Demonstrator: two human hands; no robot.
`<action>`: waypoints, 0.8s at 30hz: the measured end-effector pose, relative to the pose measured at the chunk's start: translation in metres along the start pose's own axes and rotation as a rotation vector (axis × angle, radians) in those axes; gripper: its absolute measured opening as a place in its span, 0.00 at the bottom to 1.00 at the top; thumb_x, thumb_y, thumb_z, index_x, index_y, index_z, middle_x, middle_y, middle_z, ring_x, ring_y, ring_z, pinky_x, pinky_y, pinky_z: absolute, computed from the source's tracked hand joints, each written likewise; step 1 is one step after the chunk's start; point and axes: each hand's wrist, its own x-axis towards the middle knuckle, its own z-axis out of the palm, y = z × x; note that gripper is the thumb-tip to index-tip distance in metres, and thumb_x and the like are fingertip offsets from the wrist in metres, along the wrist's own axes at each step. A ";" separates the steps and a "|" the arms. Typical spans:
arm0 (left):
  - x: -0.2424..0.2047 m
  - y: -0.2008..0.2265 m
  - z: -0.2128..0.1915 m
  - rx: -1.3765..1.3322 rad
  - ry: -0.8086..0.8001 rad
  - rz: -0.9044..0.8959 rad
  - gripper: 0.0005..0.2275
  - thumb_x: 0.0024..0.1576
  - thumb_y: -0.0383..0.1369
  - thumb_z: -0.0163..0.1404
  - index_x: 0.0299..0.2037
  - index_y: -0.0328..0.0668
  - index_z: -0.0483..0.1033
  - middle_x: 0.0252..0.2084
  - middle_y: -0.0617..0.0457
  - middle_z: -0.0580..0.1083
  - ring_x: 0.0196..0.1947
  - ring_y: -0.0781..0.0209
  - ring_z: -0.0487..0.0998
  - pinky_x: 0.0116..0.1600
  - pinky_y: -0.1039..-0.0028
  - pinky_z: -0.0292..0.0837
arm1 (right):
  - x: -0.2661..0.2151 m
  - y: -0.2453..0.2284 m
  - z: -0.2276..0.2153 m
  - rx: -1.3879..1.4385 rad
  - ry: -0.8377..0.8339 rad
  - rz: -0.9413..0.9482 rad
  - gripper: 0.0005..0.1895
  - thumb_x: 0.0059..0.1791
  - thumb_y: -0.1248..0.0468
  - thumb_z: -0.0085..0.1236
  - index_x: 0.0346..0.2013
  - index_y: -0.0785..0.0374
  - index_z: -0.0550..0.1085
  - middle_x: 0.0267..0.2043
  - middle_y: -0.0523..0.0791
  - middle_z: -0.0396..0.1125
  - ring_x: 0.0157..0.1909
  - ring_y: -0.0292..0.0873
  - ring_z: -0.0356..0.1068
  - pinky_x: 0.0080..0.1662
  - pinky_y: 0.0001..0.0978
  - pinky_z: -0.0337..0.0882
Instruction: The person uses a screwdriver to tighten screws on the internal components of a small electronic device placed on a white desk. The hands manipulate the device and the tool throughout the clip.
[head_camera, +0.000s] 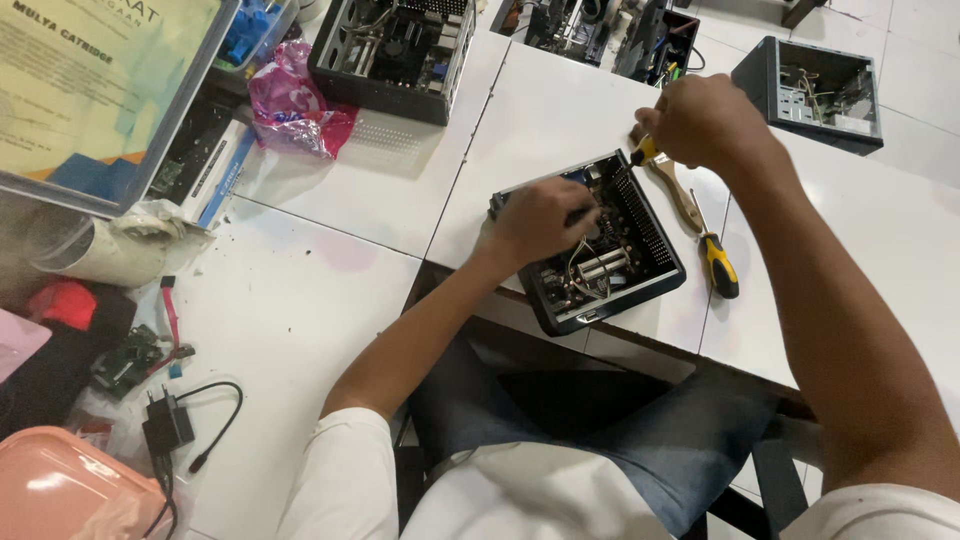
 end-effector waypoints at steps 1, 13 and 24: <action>0.002 -0.012 -0.011 0.000 0.002 -0.005 0.08 0.62 0.37 0.58 0.39 0.41 0.86 0.37 0.51 0.85 0.33 0.57 0.85 0.34 0.68 0.83 | -0.010 -0.001 -0.004 -0.004 -0.003 -0.003 0.24 0.66 0.51 0.48 0.49 0.68 0.83 0.46 0.60 0.77 0.38 0.57 0.75 0.37 0.52 0.74; -0.048 -0.153 -0.053 0.356 0.017 -0.497 0.07 0.59 0.33 0.65 0.45 0.48 0.90 0.44 0.52 0.71 0.48 0.50 0.69 0.45 0.60 0.80 | 0.002 0.038 0.015 0.046 -0.023 -0.310 0.10 0.53 0.62 0.64 0.49 0.56 0.83 0.39 0.50 0.80 0.36 0.52 0.75 0.41 0.46 0.70; -0.051 -0.163 -0.040 0.518 -0.076 -0.376 0.04 0.62 0.32 0.61 0.41 0.42 0.83 0.44 0.52 0.76 0.52 0.46 0.72 0.41 0.49 0.75 | -0.032 0.061 0.014 0.456 0.050 -0.174 0.07 0.60 0.67 0.60 0.51 0.67 0.77 0.33 0.54 0.76 0.28 0.47 0.75 0.31 0.41 0.77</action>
